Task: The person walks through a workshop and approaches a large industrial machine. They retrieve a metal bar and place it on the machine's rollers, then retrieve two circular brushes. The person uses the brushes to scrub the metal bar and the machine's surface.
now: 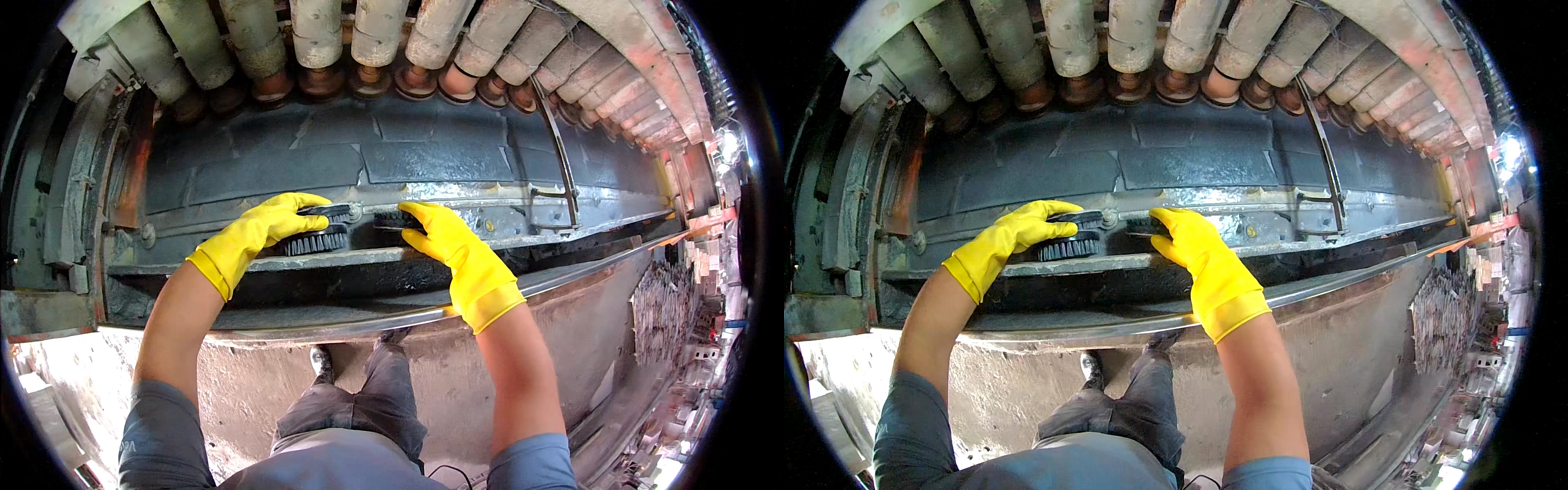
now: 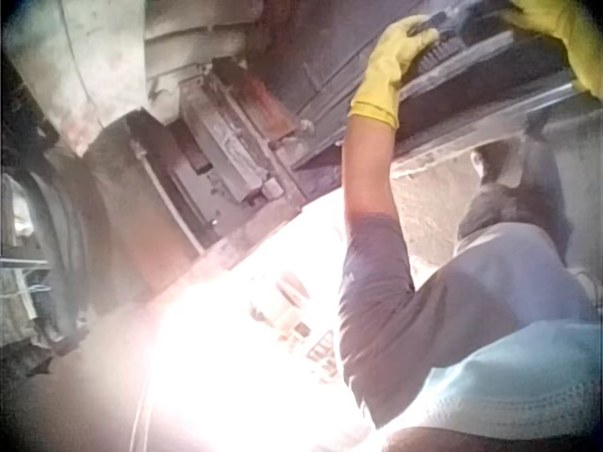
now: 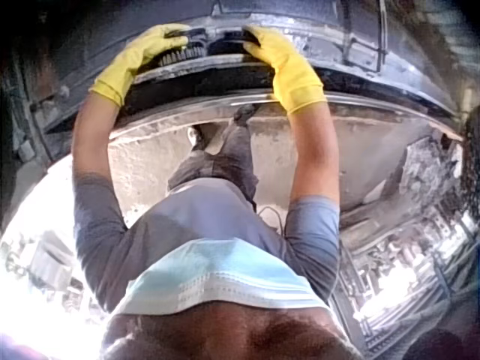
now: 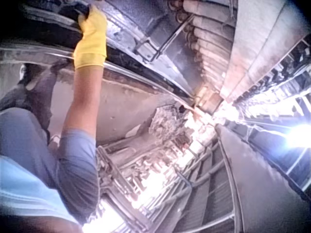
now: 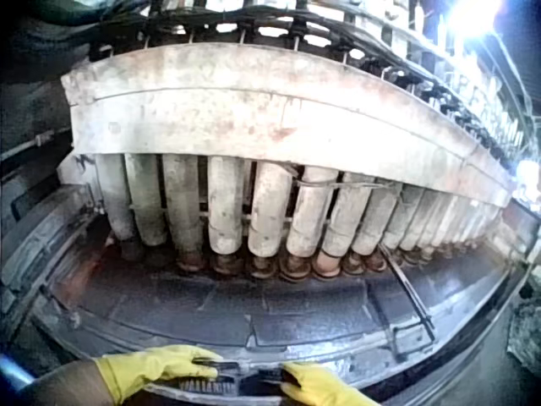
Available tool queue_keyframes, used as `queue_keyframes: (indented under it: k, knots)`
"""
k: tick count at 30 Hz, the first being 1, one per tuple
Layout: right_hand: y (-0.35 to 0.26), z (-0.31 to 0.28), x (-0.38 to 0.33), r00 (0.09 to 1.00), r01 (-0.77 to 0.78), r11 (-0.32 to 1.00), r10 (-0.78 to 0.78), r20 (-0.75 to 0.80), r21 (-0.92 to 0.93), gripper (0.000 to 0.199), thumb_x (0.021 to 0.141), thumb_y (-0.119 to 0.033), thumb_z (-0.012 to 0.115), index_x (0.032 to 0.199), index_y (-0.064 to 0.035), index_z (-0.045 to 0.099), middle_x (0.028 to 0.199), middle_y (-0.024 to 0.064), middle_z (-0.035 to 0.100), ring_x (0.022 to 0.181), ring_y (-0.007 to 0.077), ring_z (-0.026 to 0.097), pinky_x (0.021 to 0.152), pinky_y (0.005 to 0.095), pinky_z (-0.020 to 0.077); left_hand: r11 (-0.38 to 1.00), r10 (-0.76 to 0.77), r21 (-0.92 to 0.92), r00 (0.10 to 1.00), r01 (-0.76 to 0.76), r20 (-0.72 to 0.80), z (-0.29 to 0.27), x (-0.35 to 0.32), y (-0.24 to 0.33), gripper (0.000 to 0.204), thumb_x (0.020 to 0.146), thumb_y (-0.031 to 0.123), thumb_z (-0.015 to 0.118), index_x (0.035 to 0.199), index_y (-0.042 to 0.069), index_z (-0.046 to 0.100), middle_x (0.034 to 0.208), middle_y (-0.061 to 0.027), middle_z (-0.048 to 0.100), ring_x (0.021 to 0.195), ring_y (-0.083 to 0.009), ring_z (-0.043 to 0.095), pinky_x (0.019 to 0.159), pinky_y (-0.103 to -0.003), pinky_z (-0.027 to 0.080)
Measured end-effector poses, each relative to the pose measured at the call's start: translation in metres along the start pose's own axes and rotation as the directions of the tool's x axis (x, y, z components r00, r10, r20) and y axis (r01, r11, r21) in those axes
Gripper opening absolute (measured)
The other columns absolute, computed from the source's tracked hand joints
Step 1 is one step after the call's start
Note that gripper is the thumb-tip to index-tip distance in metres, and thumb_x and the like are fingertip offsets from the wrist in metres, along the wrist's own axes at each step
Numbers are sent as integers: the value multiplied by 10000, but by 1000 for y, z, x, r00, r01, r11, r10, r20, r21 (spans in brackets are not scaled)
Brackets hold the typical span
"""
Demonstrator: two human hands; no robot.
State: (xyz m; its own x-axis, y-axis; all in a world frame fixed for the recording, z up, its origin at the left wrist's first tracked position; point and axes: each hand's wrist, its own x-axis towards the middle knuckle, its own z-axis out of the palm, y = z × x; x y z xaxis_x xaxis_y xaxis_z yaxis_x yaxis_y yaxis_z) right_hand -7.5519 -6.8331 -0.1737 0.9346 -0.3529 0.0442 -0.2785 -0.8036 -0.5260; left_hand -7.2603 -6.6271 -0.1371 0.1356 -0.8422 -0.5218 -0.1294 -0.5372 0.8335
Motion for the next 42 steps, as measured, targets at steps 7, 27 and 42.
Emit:
queue_keyframes:
  k: [7, 27, 42]
  knots:
    - [-1, -5, 1, 1000, -6, 1000, 6, 30, 27, 549, 904, -211, 761, 1408, -24, 648, 1304, 254, 714, 1234, 439, 668, 1071, 464, 524, 968, 19, -250, 1000, -23, -18, -2, 4, -28, 398, 1030, 97, 720, 1423, 45, 688, 1230, -58, 765, 1007, -133, 701, 909, -291, 580]
    - [0, -19, 34, 995, -79, 995, 75, 66, 60, 548, 919, -266, 761, 1423, -79, 652, 1349, 231, 700, 1277, 437, 631, 1110, 472, 490, 967, -99, -255, 934, 9, -343, -51, -18, 8, 449, 1056, 204, 705, 1466, 31, 649, 1250, -69, 769, 1059, -154, 697, 945, -305, 550]
    - [5, -30, 57, 994, -83, 995, 79, 79, 49, 547, 942, -211, 762, 1442, -32, 631, 1416, 255, 668, 1340, 424, 613, 1140, 442, 473, 922, 166, -270, 913, -278, -373, -88, -10, 25, 527, 1023, 224, 755, 1463, -35, 625, 1327, -116, 742, 1153, -170, 677, 1041, -304, 517]
